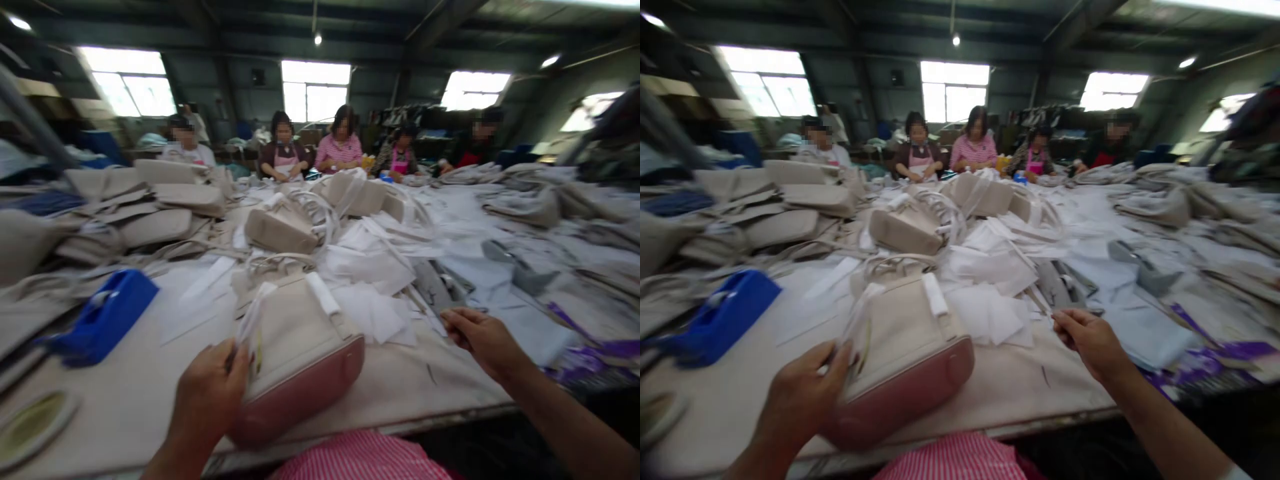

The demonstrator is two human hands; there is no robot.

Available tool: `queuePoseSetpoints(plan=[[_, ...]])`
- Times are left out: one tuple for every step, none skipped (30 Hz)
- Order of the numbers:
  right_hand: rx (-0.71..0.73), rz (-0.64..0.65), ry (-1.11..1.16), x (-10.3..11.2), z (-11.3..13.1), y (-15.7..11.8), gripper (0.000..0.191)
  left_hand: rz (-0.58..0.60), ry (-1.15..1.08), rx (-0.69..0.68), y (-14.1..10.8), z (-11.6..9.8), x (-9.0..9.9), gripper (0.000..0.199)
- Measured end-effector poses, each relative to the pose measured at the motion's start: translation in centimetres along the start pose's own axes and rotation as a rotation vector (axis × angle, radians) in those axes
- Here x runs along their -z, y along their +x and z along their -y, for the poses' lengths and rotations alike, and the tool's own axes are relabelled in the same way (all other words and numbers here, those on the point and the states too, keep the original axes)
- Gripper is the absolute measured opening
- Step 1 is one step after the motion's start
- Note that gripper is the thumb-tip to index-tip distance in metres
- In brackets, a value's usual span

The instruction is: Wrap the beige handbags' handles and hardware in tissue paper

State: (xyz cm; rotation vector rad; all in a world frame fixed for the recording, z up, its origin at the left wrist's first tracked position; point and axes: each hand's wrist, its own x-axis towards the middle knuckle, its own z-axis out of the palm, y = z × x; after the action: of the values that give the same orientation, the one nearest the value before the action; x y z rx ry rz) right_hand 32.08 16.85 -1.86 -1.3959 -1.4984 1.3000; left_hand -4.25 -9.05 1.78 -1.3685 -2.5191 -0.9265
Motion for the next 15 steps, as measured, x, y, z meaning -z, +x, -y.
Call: queuePoseSetpoints(plan=[[0.027, 0.100, 0.053, -1.9, 1.9, -0.9, 0.024, 0.020, 0.061, -0.040, -0.1, 0.1, -0.2, 0.035], [0.049, 0.207, 0.085, -4.1, 3.9, -2.0, 0.026, 0.018, 0.112, -0.062, -0.3, 0.2, -0.3, 0.035], [0.075, 0.322, 0.097, -6.5, 6.0, -3.3, 0.028, 0.023, 0.154, -0.074, -0.4, 0.2, -0.5, 0.034], [0.089, 0.474, 0.089, -9.0, 8.0, -4.8, 0.029, 0.032, 0.186, -0.082, -0.6, 0.1, -0.6, 0.033], [0.091, 0.619, 0.082, -11.7, 10.0, -6.4, 0.030, 0.038, 0.208, -0.085, -0.8, -0.1, -0.7, 0.032], [0.085, 0.745, 0.085, -14.3, 11.6, -7.8, 0.029, 0.044, 0.222, -0.086, -1.0, -0.3, -0.7, 0.031], [0.081, 0.858, 0.089, -16.8, 13.0, -9.1, 0.028, 0.049, 0.229, -0.086, -1.2, -0.6, -0.6, 0.029], [0.082, 0.945, 0.098, -19.1, 14.0, -10.2, 0.026, 0.048, 0.231, -0.086, -1.4, -0.8, -0.5, 0.027], [0.079, 0.998, 0.101, -21.2, 14.6, -10.9, 0.025, 0.040, 0.230, -0.088, -1.6, -0.9, -0.4, 0.025], [0.074, 1.032, 0.090, -23.0, 14.9, -11.3, 0.024, 0.028, 0.226, -0.095, -1.8, -1.1, -0.3, 0.023], [0.067, 1.041, 0.073, -24.4, 14.9, -11.5, 0.024, 0.012, 0.220, -0.106, -2.0, -1.1, -0.1, 0.022], [0.056, 1.031, 0.049, -25.5, 14.7, -11.5, 0.024, -0.005, 0.215, -0.117, -2.2, -1.2, 0.0, 0.021], [0.042, 1.008, 0.024, -26.3, 14.3, -11.4, 0.025, -0.022, 0.210, -0.128, -2.3, -1.2, 0.0, 0.020], [0.033, 0.979, -0.003, -26.8, 13.8, -11.3, 0.026, -0.034, 0.207, -0.135, -2.4, -1.1, 0.1, 0.020], [0.031, 0.949, -0.027, -27.0, 13.4, -11.1, 0.026, -0.041, 0.206, -0.139, -2.4, -1.1, 0.0, 0.019]])
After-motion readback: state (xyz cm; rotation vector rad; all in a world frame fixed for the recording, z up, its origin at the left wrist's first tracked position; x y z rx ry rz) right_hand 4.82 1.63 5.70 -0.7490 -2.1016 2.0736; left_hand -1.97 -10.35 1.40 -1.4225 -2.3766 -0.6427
